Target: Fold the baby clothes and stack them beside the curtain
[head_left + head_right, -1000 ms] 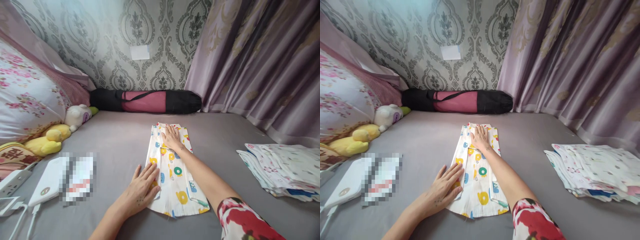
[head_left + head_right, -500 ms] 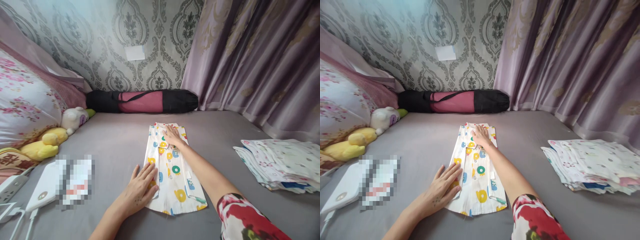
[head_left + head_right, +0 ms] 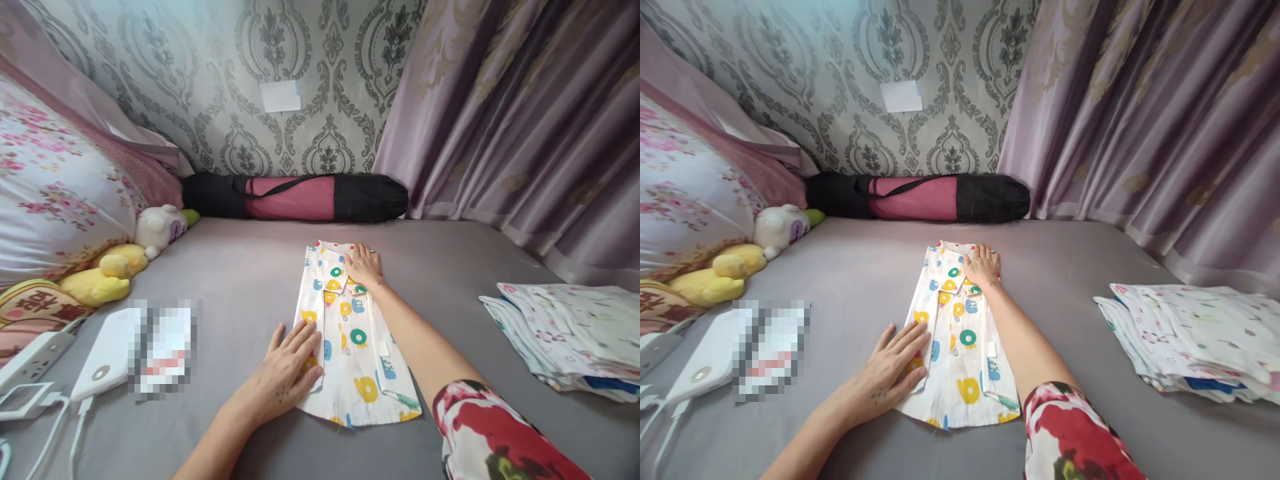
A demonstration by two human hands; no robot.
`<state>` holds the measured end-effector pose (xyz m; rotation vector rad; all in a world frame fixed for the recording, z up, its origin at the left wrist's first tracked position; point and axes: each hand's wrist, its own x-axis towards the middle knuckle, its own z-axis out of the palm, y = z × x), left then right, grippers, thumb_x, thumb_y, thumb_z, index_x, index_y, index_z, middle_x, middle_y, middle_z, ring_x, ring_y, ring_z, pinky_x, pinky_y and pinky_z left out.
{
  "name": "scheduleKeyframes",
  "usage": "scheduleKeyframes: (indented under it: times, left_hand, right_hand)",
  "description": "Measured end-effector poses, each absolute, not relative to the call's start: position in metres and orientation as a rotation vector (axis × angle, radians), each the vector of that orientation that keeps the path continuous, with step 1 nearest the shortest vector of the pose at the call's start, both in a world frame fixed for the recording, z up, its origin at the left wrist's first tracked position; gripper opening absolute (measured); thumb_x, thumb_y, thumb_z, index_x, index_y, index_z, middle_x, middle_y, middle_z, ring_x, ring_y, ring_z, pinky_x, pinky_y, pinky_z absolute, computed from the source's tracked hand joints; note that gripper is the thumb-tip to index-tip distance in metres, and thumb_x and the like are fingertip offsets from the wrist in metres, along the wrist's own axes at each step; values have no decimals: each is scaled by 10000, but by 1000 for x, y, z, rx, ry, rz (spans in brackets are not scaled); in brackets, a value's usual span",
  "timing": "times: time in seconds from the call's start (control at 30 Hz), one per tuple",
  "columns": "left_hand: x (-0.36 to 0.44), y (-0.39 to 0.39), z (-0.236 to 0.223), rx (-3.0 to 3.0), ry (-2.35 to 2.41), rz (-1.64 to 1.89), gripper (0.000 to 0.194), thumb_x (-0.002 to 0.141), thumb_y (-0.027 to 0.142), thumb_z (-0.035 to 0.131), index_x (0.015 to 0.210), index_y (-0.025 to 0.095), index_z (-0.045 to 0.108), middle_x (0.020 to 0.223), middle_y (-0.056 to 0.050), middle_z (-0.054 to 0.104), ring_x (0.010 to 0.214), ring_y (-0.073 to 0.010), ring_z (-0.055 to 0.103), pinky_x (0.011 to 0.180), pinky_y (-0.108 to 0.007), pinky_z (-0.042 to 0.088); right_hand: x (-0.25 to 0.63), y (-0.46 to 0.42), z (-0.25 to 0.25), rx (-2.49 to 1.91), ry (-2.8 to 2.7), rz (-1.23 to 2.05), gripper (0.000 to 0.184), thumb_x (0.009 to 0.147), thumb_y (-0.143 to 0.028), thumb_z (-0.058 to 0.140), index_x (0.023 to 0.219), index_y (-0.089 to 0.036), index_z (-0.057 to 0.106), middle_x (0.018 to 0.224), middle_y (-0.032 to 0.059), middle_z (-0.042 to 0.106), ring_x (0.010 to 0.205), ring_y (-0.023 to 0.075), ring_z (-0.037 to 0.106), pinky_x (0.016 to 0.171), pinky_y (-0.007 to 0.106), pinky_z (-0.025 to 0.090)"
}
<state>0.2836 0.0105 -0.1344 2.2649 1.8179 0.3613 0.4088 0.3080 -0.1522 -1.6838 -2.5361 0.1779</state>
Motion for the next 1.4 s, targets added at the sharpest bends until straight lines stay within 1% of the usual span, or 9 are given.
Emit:
scheduleKeyframes:
  times: [0.23, 0.5, 0.67, 0.77, 0.83, 0.97, 1.1, 1.3, 1.4]
  left_hand:
    - [282, 10, -145, 2309, 1834, 434, 556, 975, 440, 386, 1493, 250, 317, 1539, -94, 345, 1431, -288, 291, 1160, -580, 219]
    - [283, 9, -132, 2227, 1807, 361, 562, 985, 457, 342, 1489, 211, 318, 1549, -108, 323, 1445, -293, 256, 1158, -604, 191]
    - [284, 10, -126, 2232, 1792, 409, 466, 971, 425, 393, 1390, 232, 459, 1508, -107, 404, 1421, -296, 311, 1145, -605, 216]
    - [284, 12, -125, 2212, 1849, 535, 378, 973, 367, 392, 1293, 233, 542, 1413, -104, 523, 1349, -270, 430, 1135, -568, 261]
    - [282, 14, -124, 2141, 1944, 677, 349, 981, 320, 362, 1240, 214, 571, 1323, -105, 598, 1256, -244, 526, 1110, -525, 320]
    - [275, 16, -123, 1900, 2175, 970, 294, 972, 293, 377, 1112, 196, 616, 1079, -90, 702, 981, -204, 651, 914, -375, 489]
    - [270, 17, -124, 1712, 2307, 1090, 246, 946, 277, 424, 1028, 199, 642, 946, -66, 716, 801, -169, 657, 764, -290, 510]
    - [270, 16, -123, 1598, 2348, 1145, 242, 933, 269, 444, 1008, 190, 660, 889, -51, 711, 760, -159, 649, 735, -274, 500]
    - [270, 15, -121, 1576, 2349, 1161, 247, 926, 272, 446, 1006, 187, 664, 857, -43, 705, 748, -157, 644, 729, -271, 500]
  right_hand:
    - [400, 285, -149, -1418, -2636, 180, 629, 993, -452, 148, 1528, -130, 222, 1609, 119, 141, 1478, 248, 76, 1170, 509, 36]
    - [388, 266, -156, -1246, -2727, 198, 583, 997, -457, 192, 1500, -186, 306, 1590, 87, 233, 1463, 228, 143, 1171, 470, 64]
    - [387, 262, -149, -1275, -2726, 191, 572, 993, -403, 220, 1499, -152, 311, 1593, 106, 215, 1466, 245, 137, 1170, 488, 24]
    - [379, 240, -142, -1179, -2754, 190, 602, 989, -387, 202, 1509, -93, 272, 1604, 114, 163, 1478, 238, 77, 1176, 468, -29]
    - [373, 220, -142, -1080, -2802, 253, 640, 986, -427, 179, 1517, -75, 241, 1607, 110, 141, 1481, 228, 63, 1183, 440, -7]
    - [364, 192, -148, -1019, -2857, 339, 687, 977, -468, 158, 1522, -54, 212, 1604, 110, 155, 1479, 223, 84, 1189, 422, 31]
    - [361, 190, -149, -1048, -2877, 332, 681, 976, -455, 167, 1525, -54, 204, 1607, 100, 144, 1479, 226, 81, 1192, 420, 38]
    - [373, 150, -139, -946, -2917, 312, 679, 981, -444, 192, 1507, -18, 242, 1598, 145, 157, 1479, 247, 85, 1192, 431, 17]
    - [382, 116, -142, -866, -2941, 342, 669, 980, -448, 193, 1511, -46, 251, 1600, 131, 156, 1482, 233, 69, 1194, 423, 12]
